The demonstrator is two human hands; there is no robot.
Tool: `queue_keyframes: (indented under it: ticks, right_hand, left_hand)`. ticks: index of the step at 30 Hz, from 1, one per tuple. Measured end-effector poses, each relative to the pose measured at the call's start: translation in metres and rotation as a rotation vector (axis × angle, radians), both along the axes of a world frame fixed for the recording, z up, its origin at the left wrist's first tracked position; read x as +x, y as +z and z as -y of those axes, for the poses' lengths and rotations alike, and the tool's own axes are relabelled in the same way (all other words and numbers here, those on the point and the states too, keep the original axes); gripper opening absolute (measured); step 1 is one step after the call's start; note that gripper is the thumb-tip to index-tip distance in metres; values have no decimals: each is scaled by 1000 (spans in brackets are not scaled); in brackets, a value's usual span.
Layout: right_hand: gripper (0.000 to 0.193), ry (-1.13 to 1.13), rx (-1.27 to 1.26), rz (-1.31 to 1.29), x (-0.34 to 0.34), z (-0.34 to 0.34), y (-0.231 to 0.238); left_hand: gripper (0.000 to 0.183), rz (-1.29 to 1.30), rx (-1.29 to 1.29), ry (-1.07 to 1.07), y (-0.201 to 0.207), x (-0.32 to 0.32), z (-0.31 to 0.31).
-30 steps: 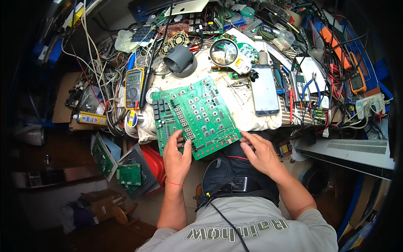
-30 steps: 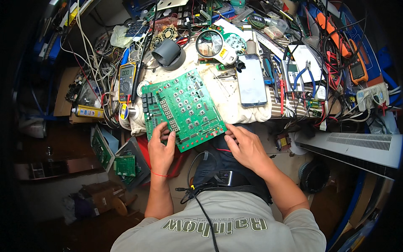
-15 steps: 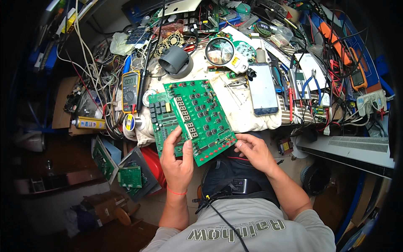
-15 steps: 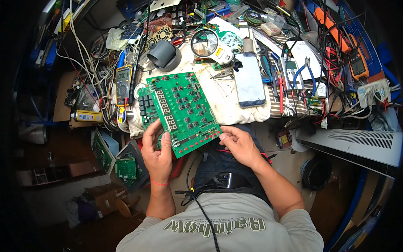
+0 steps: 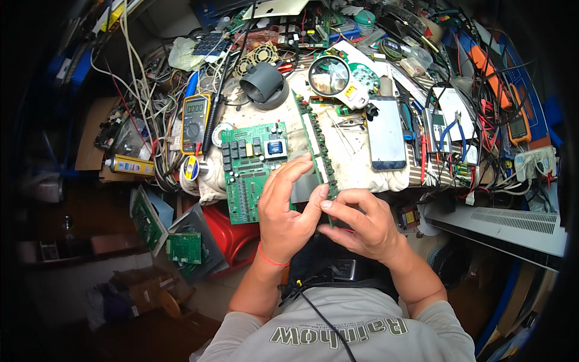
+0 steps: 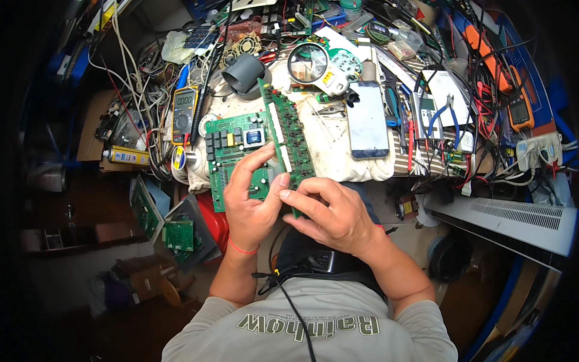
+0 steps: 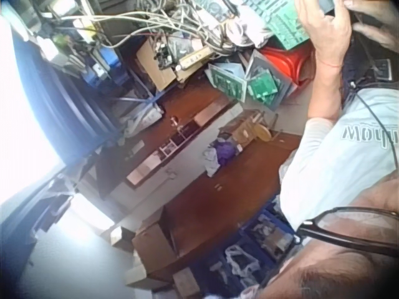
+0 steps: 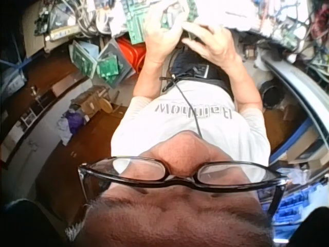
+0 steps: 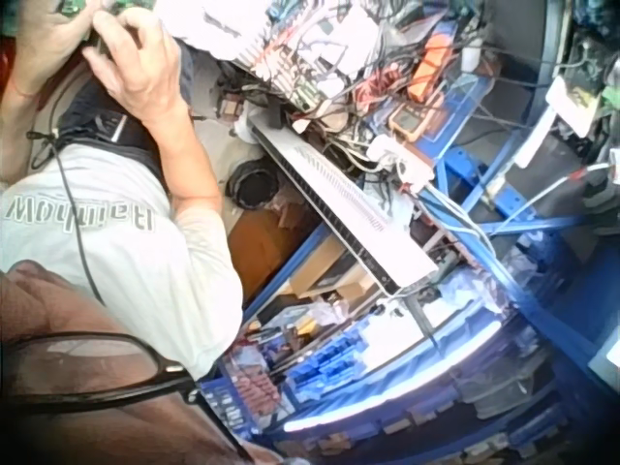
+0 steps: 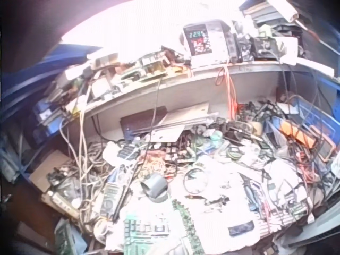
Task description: The person inspects a green circuit board with a magnifying glass, then uses a soldering iron to reflow a joint. They flip the board and test continuity with a multimeter, probing several points on the board.
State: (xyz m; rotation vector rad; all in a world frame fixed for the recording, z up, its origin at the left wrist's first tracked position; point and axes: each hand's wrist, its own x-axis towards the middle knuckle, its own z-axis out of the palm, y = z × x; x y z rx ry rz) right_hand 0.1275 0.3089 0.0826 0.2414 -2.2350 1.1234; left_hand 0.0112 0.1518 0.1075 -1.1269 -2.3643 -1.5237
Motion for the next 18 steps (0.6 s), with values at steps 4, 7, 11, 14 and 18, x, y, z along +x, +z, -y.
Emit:
queue_keyframes:
  ticks: [4, 7, 11, 14, 18]
  right_hand:
    - [50, -73, -41, -30, -7, 0, 1]
    - [46, -159, -83, -19, -5, 1, -1]
    - [44, -191, -83, -25, -5, 4, -3]
    - [44, -187, -91, -36, -4, 5, -5]
    - [44, -190, -92, -36, -2, 5, -6]
  left_hand:
    - [27, 123, -23, 70, -5, -18, 13]
    - [23, 105, -91, 171, -16, -43, 21]
    - [39, -246, -443, 63, -35, -54, 19]
    - [45, -260, -517, -22, -43, -60, 13]
    - [52, -267, -593, -173, -40, -76, 8]
